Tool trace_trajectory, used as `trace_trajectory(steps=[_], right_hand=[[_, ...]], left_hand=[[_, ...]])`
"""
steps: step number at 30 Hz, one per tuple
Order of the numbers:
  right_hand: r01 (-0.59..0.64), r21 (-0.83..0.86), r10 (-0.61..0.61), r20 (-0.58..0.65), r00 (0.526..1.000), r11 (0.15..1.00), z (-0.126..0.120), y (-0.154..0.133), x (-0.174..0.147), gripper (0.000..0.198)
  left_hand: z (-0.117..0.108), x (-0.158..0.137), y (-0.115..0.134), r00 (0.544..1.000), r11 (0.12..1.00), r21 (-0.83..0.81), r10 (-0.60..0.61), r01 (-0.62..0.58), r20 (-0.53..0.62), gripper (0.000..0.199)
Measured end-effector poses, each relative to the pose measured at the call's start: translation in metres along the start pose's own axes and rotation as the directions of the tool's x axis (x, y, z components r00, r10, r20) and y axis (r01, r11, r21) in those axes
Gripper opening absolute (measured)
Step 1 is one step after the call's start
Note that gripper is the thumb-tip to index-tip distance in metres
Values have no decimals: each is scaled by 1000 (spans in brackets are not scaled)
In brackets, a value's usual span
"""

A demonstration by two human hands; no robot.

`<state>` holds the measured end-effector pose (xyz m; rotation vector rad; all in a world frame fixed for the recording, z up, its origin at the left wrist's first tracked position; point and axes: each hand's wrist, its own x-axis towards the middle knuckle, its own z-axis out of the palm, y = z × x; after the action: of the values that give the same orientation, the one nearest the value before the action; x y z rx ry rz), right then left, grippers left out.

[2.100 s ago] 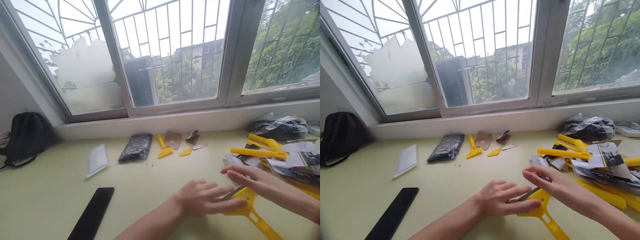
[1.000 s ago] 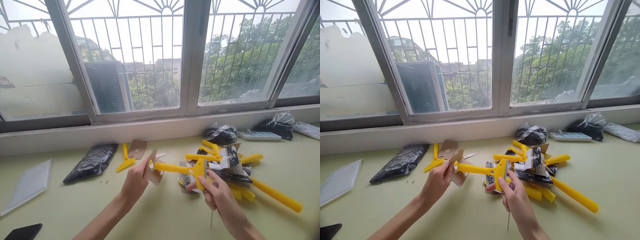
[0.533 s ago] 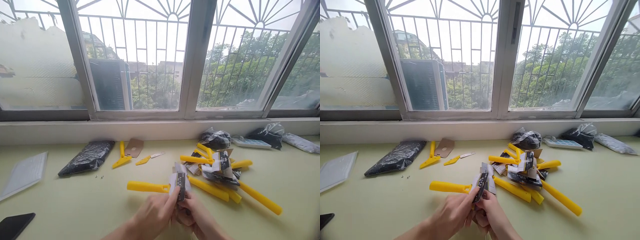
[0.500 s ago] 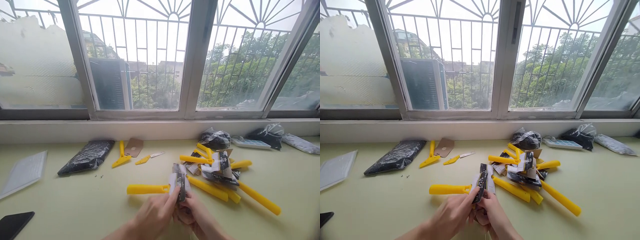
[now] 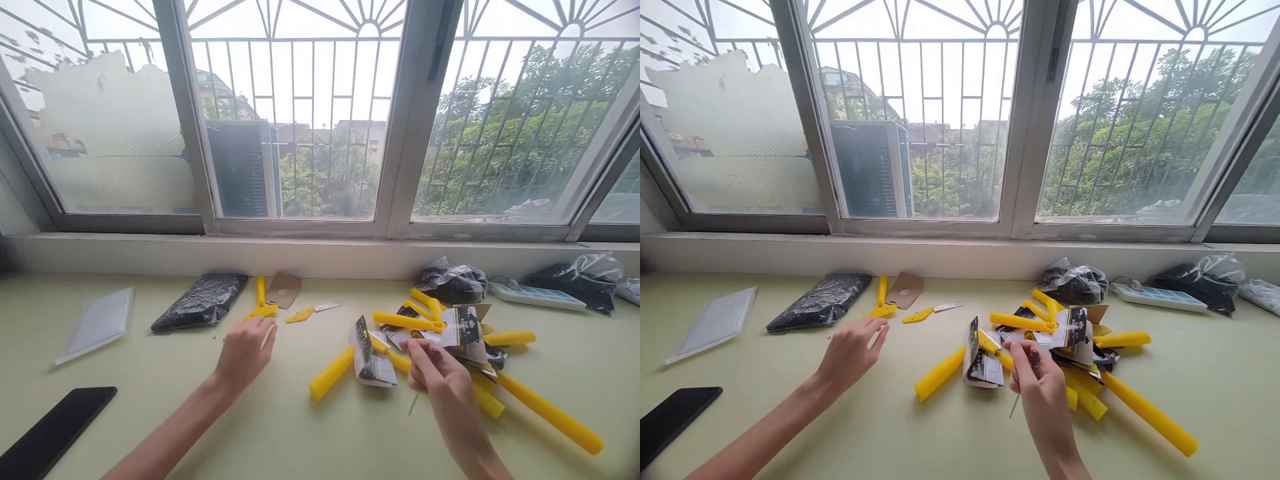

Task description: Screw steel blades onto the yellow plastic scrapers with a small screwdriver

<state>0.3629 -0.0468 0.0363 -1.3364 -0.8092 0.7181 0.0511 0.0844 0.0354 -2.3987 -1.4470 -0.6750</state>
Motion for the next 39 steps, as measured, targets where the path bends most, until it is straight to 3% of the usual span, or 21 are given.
trace_trajectory(steps=[2,4,9,13,15,18,21,24,29,34,39], right_hand=[[74,-69,-68,92,993,995,19,5,-16,42],[213,-163,-180,196,964,963,31,9,-30,37],[542,-310,-422,379,824,781,40,7,-56,19],[708,-499,-587,406,701,500,57,1,-52,14],[697,-609,-559,449,697,380,74,-1,-34,16],[628,-742,-436,498,750,234,109,-3,8,22],[587,-793,-262,539,800,163,146,-1,51,31],[604,-784,-136,589,797,143,174,6,79,35],[708,-697,-62,706,705,117,209,21,91,37],[826,-562,-36,825,564,51,254,22,86,38],[903,-425,19,904,426,-60,288,26,80,57]], left_hand=[[-4,1,-38,982,978,135,-172,160,80,33],[-8,-6,-68,948,951,145,-292,273,130,39],[-9,-32,-102,921,953,32,-300,302,250,44],[0,-36,-110,945,973,-23,-219,231,242,39],[3,-35,-112,956,977,-55,-188,205,225,38],[5,-34,-115,953,965,-117,-203,233,227,39],[3,-33,-120,936,929,-197,-268,314,228,37],[2,-33,-126,921,887,-274,-312,371,235,30],[4,-31,-130,910,850,-335,-344,407,233,23],[10,-34,-130,932,864,-353,-310,359,188,31],[13,-42,-127,946,858,-404,-317,318,70,29]])
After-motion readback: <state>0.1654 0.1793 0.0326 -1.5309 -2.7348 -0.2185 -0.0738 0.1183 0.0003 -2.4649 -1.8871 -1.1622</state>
